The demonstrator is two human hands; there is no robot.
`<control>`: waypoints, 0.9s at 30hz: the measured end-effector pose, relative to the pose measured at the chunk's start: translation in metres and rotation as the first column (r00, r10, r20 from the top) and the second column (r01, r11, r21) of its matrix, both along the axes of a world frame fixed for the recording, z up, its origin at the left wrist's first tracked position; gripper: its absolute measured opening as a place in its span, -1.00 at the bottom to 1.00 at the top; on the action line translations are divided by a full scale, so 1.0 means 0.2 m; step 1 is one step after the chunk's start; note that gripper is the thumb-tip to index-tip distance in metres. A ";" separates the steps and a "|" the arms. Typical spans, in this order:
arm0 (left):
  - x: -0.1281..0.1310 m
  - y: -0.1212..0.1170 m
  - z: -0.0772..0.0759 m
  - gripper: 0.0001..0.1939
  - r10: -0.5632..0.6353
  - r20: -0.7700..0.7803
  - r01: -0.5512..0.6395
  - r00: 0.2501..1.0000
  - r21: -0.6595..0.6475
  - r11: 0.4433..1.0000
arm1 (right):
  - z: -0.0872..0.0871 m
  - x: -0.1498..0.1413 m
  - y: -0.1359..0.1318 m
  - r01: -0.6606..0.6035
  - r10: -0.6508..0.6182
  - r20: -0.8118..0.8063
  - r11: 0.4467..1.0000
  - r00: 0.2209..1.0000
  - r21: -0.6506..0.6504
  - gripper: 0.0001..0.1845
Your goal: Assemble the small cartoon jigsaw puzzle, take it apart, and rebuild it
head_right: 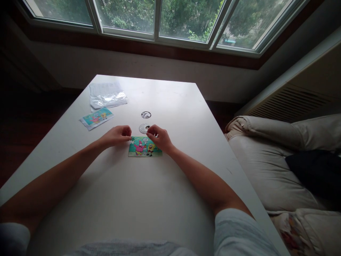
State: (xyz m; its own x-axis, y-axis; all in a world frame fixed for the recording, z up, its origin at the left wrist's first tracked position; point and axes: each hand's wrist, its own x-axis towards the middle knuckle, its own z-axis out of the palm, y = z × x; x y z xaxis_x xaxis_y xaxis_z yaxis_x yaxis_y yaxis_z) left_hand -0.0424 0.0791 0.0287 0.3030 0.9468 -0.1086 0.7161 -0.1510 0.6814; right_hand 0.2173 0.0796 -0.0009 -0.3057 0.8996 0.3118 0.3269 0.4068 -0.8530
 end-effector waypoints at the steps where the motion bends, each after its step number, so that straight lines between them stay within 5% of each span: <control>1: 0.00 0.00 0.00 -0.79 0.000 -0.034 0.000 0.999 -0.004 1.000 | 0.00 0.00 0.00 -0.001 0.001 0.004 1.000 1.000 -0.001 -0.79; 7: 0.02 -0.02 0.01 -0.82 -0.036 -0.158 0.036 0.987 -0.003 0.999 | -0.01 0.01 0.00 0.002 -0.002 0.016 1.000 1.000 -0.006 -0.77; 27: 0.03 -0.04 0.03 -0.84 -0.082 -0.194 0.077 0.978 -0.030 0.997 | -0.02 0.00 0.00 -0.066 0.065 0.163 0.998 0.984 -0.001 -0.80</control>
State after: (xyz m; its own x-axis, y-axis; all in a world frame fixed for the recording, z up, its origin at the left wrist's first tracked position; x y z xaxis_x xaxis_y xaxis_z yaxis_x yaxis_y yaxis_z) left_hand -0.0364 0.0721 0.0345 0.3482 0.9171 -0.1939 0.8216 -0.1990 0.5342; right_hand 0.2182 0.0805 -0.0053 -0.4107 0.8749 0.2564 0.4343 0.4351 -0.7887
